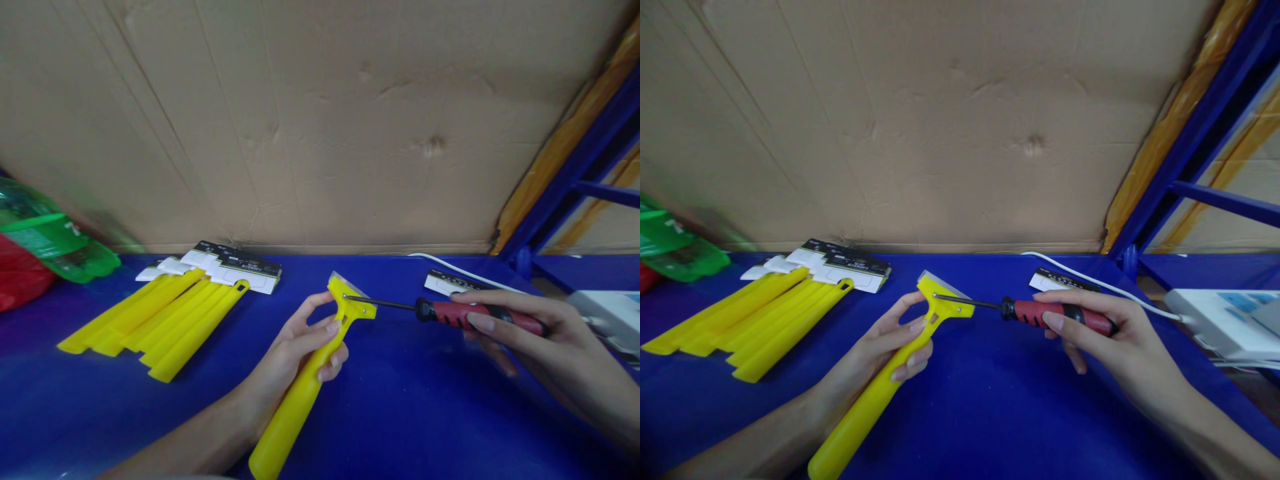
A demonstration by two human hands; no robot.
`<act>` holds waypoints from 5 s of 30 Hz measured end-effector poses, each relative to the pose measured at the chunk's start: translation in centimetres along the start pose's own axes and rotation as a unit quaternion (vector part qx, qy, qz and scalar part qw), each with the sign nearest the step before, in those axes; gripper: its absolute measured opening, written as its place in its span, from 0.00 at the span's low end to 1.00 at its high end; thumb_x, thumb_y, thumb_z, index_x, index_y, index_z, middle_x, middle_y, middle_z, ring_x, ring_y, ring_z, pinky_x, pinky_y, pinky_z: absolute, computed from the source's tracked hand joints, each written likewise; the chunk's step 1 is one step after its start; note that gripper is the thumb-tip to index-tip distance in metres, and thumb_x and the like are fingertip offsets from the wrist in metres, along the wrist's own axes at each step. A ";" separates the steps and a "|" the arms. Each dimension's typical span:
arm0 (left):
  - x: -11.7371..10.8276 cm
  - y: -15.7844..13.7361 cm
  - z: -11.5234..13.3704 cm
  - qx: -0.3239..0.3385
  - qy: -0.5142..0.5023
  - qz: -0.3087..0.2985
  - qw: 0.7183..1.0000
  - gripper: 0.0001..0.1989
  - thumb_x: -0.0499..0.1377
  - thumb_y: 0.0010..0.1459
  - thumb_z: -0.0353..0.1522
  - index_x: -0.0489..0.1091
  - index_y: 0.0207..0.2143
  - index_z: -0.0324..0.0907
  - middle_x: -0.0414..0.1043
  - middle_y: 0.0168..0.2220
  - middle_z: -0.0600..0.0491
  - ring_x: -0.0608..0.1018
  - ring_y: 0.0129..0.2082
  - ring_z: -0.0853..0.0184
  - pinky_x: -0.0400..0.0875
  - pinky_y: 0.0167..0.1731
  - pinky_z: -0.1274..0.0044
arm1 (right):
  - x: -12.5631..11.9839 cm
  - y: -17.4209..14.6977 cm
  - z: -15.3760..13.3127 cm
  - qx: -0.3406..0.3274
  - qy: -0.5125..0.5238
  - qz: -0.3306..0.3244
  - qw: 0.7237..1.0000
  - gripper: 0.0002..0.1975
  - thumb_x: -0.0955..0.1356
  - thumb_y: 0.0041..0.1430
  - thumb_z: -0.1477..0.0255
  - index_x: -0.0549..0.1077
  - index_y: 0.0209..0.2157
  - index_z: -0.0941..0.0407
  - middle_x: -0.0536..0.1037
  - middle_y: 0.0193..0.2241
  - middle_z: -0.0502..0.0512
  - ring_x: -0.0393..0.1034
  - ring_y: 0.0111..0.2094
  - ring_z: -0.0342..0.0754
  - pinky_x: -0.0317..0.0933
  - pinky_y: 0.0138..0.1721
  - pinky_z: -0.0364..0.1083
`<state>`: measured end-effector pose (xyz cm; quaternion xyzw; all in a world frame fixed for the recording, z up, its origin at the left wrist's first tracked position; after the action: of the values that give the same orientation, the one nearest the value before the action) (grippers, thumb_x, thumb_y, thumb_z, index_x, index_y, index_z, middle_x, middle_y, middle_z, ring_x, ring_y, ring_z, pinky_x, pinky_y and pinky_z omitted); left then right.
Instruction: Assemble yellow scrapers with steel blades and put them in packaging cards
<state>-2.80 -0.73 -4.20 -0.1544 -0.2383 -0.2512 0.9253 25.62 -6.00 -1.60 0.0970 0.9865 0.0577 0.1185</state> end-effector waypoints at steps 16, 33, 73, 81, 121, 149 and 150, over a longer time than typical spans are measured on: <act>-0.3 0.5 -0.8 0.115 -0.003 0.094 0.989 0.20 0.74 0.54 0.29 0.71 0.46 0.42 0.76 0.30 0.55 0.72 0.21 0.75 0.57 0.19 0.84 | 0.0 -0.4 -0.6 -0.155 -0.153 -0.003 0.976 0.16 0.76 0.58 0.59 0.77 0.46 0.46 0.81 0.42 0.55 0.79 0.37 0.54 0.75 0.37 0.48; 0.7 0.1 -0.2 0.087 0.010 0.114 0.990 0.25 0.77 0.49 0.30 0.72 0.47 0.41 0.76 0.32 0.54 0.71 0.21 0.75 0.59 0.20 0.81 | 0.4 0.0 -0.3 -0.067 -0.065 -0.026 0.995 0.18 0.72 0.61 0.51 0.76 0.43 0.50 0.79 0.28 0.52 0.71 0.19 0.46 0.66 0.18 0.44; -0.1 0.6 -0.5 0.107 -0.010 0.099 0.989 0.21 0.74 0.50 0.27 0.75 0.46 0.39 0.78 0.35 0.52 0.74 0.22 0.74 0.62 0.18 0.84 | 0.2 0.3 -1.1 -0.051 -0.073 -0.056 0.994 0.22 0.73 0.58 0.49 0.74 0.41 0.52 0.73 0.19 0.48 0.67 0.17 0.46 0.62 0.19 0.44; 0.4 0.3 -0.1 0.096 0.010 0.097 0.991 0.22 0.76 0.49 0.29 0.74 0.45 0.39 0.77 0.35 0.53 0.73 0.21 0.75 0.60 0.18 0.82 | 0.9 0.1 -0.5 0.008 -0.075 -0.015 0.997 0.24 0.64 0.67 0.46 0.73 0.39 0.53 0.73 0.19 0.49 0.59 0.11 0.43 0.51 0.13 0.43; 0.7 0.0 0.1 0.086 0.016 0.125 0.988 0.26 0.77 0.46 0.30 0.72 0.46 0.40 0.76 0.30 0.55 0.71 0.19 0.76 0.58 0.20 0.82 | 0.9 -0.1 -0.6 0.009 0.011 -0.043 0.999 0.20 0.73 0.61 0.53 0.74 0.46 0.51 0.79 0.29 0.52 0.73 0.26 0.48 0.68 0.27 0.45; -0.1 0.5 -0.6 0.119 0.007 0.102 0.988 0.21 0.75 0.51 0.28 0.74 0.46 0.40 0.76 0.34 0.52 0.73 0.22 0.74 0.60 0.19 0.82 | 0.7 0.0 -0.6 -0.036 0.002 -0.043 0.998 0.16 0.70 0.66 0.57 0.67 0.48 0.50 0.72 0.23 0.46 0.63 0.20 0.45 0.57 0.20 0.44; -0.1 0.5 -0.6 0.119 0.010 0.100 0.988 0.21 0.75 0.51 0.28 0.74 0.46 0.40 0.76 0.34 0.52 0.73 0.22 0.74 0.60 0.19 0.82 | 0.7 0.1 -0.5 -0.042 -0.020 -0.036 0.998 0.16 0.68 0.67 0.55 0.67 0.46 0.50 0.69 0.20 0.44 0.61 0.18 0.44 0.54 0.19 0.44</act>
<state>-2.38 -0.50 -4.86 -0.0638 -0.2402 -0.1292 0.9600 24.87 -5.83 -1.26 0.0577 0.9835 0.0928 0.1444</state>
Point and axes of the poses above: each hand's wrist, its own y-axis towards the middle knuckle, its own x-axis out of the palm, z = x × y, the point moved 2 cm from there along y, towards the middle knuckle
